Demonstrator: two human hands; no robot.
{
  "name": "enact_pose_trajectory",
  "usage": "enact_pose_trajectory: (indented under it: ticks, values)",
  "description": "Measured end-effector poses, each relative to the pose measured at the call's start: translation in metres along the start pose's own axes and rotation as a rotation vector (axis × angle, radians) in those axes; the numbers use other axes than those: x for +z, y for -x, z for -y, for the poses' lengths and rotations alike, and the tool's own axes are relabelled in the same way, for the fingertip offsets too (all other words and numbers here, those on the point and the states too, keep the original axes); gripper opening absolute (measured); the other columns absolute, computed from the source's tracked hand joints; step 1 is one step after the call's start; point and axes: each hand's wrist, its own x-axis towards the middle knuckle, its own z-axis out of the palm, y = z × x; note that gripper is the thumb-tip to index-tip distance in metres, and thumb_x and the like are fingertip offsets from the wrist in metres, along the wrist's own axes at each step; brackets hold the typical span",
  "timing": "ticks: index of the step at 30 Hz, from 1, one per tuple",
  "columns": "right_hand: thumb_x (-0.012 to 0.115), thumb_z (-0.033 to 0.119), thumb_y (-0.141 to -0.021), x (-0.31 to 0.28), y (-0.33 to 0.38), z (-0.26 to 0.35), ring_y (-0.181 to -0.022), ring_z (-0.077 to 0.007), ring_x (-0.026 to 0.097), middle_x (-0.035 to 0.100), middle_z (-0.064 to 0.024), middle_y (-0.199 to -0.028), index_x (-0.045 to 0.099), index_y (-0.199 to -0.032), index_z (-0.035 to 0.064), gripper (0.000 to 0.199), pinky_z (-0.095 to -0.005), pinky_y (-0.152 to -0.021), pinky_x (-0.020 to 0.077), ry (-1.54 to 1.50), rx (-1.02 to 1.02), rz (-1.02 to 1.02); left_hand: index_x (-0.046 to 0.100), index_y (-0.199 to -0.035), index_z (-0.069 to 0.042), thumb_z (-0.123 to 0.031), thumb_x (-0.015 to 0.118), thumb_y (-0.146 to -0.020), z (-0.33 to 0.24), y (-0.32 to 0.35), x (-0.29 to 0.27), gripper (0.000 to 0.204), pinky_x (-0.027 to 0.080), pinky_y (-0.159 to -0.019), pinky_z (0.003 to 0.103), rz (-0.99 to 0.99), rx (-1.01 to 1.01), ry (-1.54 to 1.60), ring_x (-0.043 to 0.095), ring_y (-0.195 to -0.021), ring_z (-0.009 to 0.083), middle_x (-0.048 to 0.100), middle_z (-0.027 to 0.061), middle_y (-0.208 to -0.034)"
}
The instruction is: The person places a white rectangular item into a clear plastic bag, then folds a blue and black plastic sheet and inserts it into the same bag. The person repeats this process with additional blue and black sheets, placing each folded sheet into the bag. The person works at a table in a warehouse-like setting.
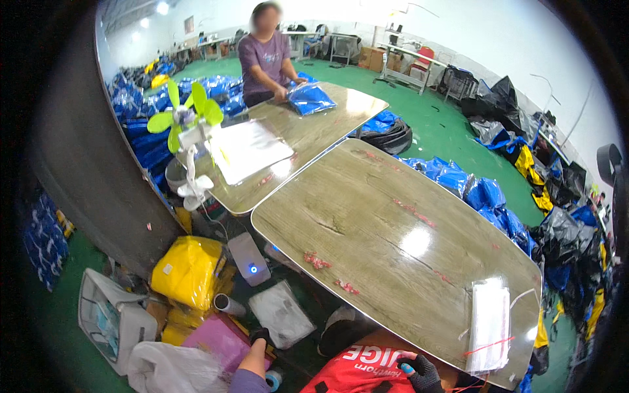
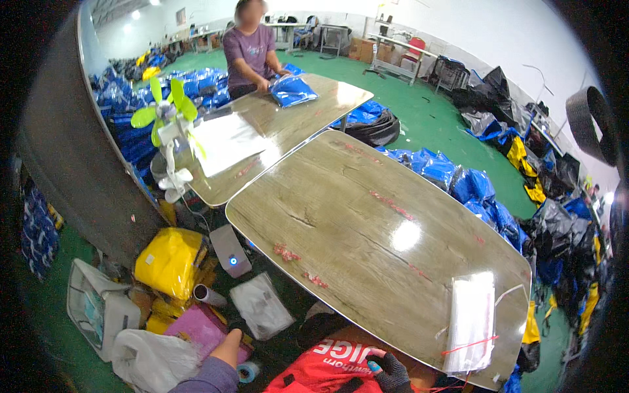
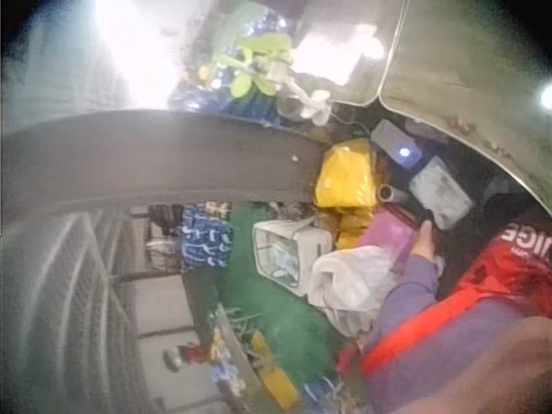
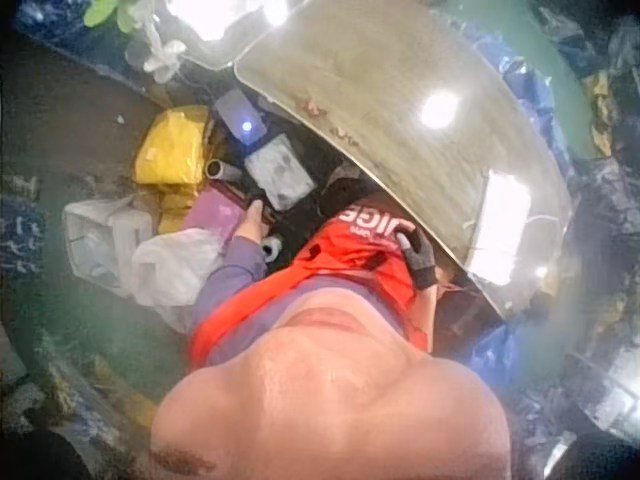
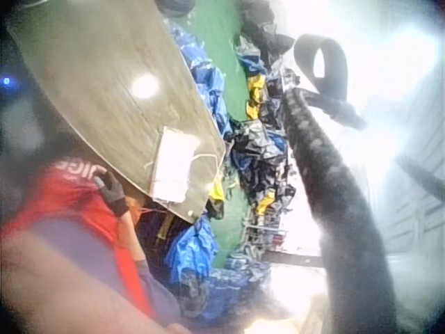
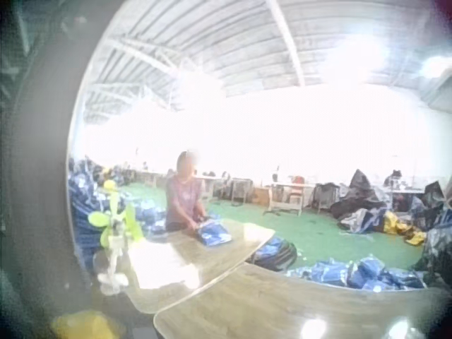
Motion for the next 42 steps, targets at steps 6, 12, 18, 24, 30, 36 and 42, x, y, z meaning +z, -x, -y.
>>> enact_pose_trajectory:
  ticks: [6,12,18,24,30,36,42]
  values:
    - [0.061,0.023,-0.088,-0.041,0.036,0.004,-0.105,-0.0239,0.061,0.064,-0.0153,-0.113,0.058,-0.120,0.0039,0.037,-0.0360,-0.091,0.0469,0.343,-0.304,-0.161,0.045,-0.130,-0.003,-0.021,0.061,-0.088,-0.078,0.030,-0.049,0.048,0.039,-0.096,0.037,-0.273,0.343,0.228,0.053,-0.109,0.0276,0.056,0.0165,-0.120]
    - [0.062,0.017,-0.089,-0.141,0.099,-0.015,-0.098,-0.0151,0.058,0.065,-0.0055,-0.101,0.062,-0.111,0.0041,0.025,-0.0298,-0.089,0.0453,0.169,-0.220,-0.695,0.044,-0.131,-0.003,-0.017,0.060,-0.090,-0.269,0.149,-0.082,0.045,0.040,-0.095,0.036,-0.363,1.056,0.327,0.052,-0.107,0.0256,0.055,0.0164,-0.122]
    - [0.060,0.012,-0.085,-0.245,0.103,-0.062,-0.085,-0.0247,0.067,0.068,-0.0143,-0.093,0.061,-0.105,0.0036,0.022,-0.0338,-0.076,0.0516,0.349,-0.100,-1.329,0.053,-0.122,0.000,-0.017,0.064,-0.087,-0.420,0.281,0.007,0.041,0.055,-0.075,0.036,0.986,0.915,0.484,0.064,-0.081,0.0208,0.063,0.0112,-0.096]
    - [0.067,0.048,-0.078,-0.308,0.068,-0.079,-0.108,-0.0351,0.059,0.061,-0.0250,-0.114,0.047,-0.126,-0.0062,0.076,-0.0390,-0.090,0.0475,0.345,0.189,-1.193,0.054,-0.103,0.001,-0.016,0.059,-0.088,-0.500,0.362,0.158,0.023,0.054,-0.067,0.030,1.458,0.493,0.216,0.063,-0.070,0.0176,0.061,0.0078,-0.082]
    - [0.061,0.046,-0.081,-0.299,0.026,-0.070,-0.102,-0.0368,0.060,0.062,-0.0204,-0.111,0.056,-0.124,0.0120,0.055,-0.0424,-0.088,0.0472,0.528,0.189,-1.028,0.057,-0.111,0.002,-0.019,0.069,-0.081,-0.537,0.385,0.217,0.039,0.050,-0.075,0.032,1.081,1.088,-0.469,0.062,-0.086,0.0215,0.064,0.0108,-0.092]
    - [0.056,0.014,-0.081,-0.265,0.036,-0.087,-0.083,-0.0371,0.062,0.064,-0.0186,-0.094,0.067,-0.107,0.0146,0.029,-0.0434,-0.073,0.0499,0.532,-0.158,-1.228,0.054,-0.116,0.001,-0.016,0.065,-0.081,-0.500,0.401,0.221,0.041,0.052,-0.077,0.040,1.206,0.563,0.338,0.062,-0.089,0.0259,0.063,0.0120,-0.102]
    - [0.057,0.014,-0.084,-0.211,0.143,-0.100,-0.075,-0.0352,0.062,0.062,-0.0195,-0.080,0.064,-0.097,0.0063,0.016,-0.0426,-0.065,0.0472,0.776,-0.316,-0.926,0.054,-0.117,0.000,-0.021,0.055,-0.088,-0.493,0.354,0.210,0.036,0.049,-0.086,0.043,1.114,0.270,0.636,0.060,-0.099,0.0290,0.062,0.0135,-0.110]
